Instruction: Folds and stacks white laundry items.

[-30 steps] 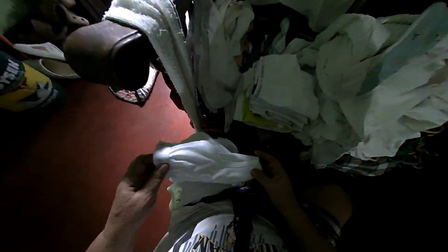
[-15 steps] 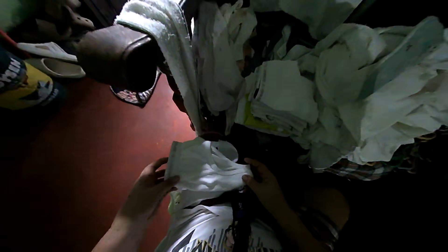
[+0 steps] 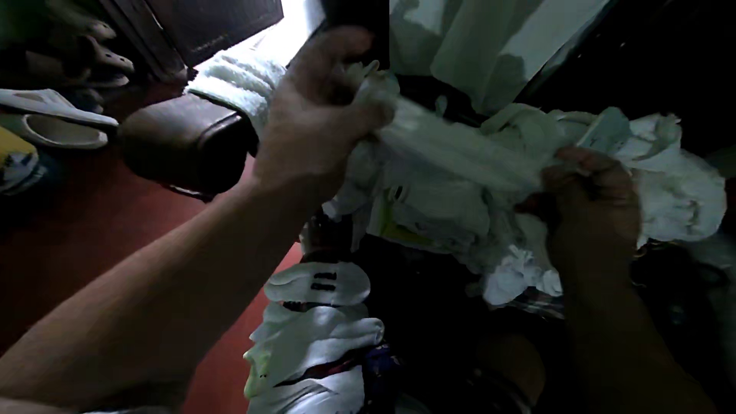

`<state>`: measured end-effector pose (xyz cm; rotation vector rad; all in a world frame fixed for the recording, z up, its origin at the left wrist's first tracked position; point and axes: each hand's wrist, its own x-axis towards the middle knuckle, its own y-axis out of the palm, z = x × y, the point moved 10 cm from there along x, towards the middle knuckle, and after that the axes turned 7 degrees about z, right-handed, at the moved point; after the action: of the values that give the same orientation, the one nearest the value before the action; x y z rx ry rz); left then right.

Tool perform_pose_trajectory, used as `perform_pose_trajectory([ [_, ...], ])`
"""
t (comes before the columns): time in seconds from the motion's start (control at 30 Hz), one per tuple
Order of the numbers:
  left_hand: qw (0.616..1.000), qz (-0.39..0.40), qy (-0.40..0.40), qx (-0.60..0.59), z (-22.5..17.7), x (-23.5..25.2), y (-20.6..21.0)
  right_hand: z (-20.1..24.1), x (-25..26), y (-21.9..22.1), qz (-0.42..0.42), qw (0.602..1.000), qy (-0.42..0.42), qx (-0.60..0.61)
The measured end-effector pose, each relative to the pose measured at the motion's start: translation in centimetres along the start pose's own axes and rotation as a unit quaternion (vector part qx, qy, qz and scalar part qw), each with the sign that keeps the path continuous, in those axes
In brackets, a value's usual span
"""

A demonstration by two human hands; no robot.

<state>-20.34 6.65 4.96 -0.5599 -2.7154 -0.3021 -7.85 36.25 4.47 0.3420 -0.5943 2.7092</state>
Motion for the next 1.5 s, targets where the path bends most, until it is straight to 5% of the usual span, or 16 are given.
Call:
perform_pose_trajectory([
  [0.13,0.996,0.031,0.078,0.022,1.0,4.4,3.3,-1.6,2.1,-2.8,-0.036,0.998,-0.042,-0.03],
  [0.27,0.977,0.043,-0.117,0.175,11.1,1.9,4.3,-12.2,0.6,-0.8,0.02,0.972,0.162,-0.166],
  [0.33,0.962,0.058,-0.202,0.172,16.1,0.0,4.2,-16.4,-0.9,0.5,0.055,0.956,0.215,-0.193],
  [0.4,0.951,0.063,-0.218,0.211,16.9,-0.6,3.8,-16.5,-1.9,0.6,0.034,0.951,0.21,-0.225],
  [0.53,0.928,0.064,0.039,0.365,9.4,0.8,6.3,-9.0,-2.1,1.7,-0.035,0.96,0.018,-0.277],
  [0.63,0.872,0.15,0.132,0.446,8.7,2.5,11.9,-6.0,0.3,6.1,0.026,0.941,-0.12,-0.315],
  [0.8,0.782,0.259,-0.108,0.556,20.7,3.6,12.7,-16.3,3.6,9.6,0.155,0.932,0.02,-0.326],
  [1.07,0.795,0.276,-0.141,0.521,21.8,4.3,12.9,-18.7,2.9,8.5,0.084,0.958,0.037,-0.27],
  [1.17,0.844,0.265,-0.129,0.447,20.9,4.4,12.0,-18.8,2.6,8.6,0.075,0.96,0.036,-0.268],
  [1.23,0.908,0.195,-0.108,0.356,19.4,5.5,9.9,-19.0,2.5,8.6,0.075,0.959,0.039,-0.27],
  [1.3,0.93,0.116,-0.069,0.341,18.0,7.5,6.9,-19.5,2.3,8.4,0.066,0.959,0.039,-0.271],
  [1.5,0.789,0.084,-0.193,0.577,22.4,11.4,-3.5,-19.7,2.2,8.3,0.055,0.961,0.048,-0.268],
])
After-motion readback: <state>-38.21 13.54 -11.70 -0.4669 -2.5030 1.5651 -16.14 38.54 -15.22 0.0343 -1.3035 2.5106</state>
